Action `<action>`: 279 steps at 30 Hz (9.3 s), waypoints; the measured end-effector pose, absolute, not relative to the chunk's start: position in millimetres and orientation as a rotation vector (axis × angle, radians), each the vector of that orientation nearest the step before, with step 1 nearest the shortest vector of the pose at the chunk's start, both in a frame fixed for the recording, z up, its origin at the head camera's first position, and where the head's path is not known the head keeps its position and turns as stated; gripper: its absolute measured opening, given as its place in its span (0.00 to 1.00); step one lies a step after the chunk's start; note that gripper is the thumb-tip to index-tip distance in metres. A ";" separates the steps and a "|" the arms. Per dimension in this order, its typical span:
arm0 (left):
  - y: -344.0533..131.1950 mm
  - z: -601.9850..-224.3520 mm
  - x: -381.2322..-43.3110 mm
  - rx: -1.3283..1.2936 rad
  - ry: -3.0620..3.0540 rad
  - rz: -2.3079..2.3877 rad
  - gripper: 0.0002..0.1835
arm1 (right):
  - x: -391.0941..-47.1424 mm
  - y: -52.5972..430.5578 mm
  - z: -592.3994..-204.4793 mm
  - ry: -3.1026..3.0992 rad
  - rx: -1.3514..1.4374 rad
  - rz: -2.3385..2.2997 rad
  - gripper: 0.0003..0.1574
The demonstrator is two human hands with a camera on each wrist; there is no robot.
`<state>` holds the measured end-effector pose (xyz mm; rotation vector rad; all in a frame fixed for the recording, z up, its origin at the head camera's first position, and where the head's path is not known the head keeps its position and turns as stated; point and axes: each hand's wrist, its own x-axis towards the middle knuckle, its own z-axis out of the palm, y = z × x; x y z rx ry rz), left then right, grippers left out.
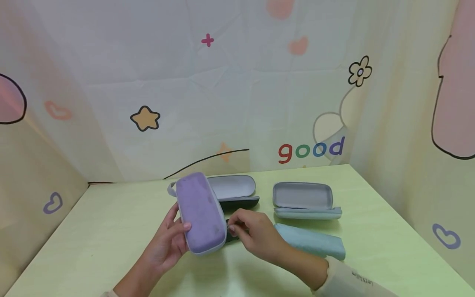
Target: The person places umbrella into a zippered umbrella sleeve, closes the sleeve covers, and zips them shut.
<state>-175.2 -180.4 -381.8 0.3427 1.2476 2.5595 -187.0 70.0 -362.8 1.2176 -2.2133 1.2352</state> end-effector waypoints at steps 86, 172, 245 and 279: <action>-163.1 -393.6 -165.2 0.531 1.333 2.262 0.30 | -224.1 86.1 -352.0 -2.202 0.777 1.108 0.04; -222.3 -391.2 -168.6 0.640 1.676 2.209 0.20 | -216.3 119.7 -356.2 -2.250 1.504 1.216 0.09; -364.6 -384.0 -195.9 0.176 2.909 0.859 0.27 | -223.2 121.2 -327.3 -3.091 1.318 0.319 0.51; -225.6 -358.0 -248.8 0.822 3.268 0.134 0.06 | -236.7 80.6 -328.7 -2.970 1.431 0.159 0.26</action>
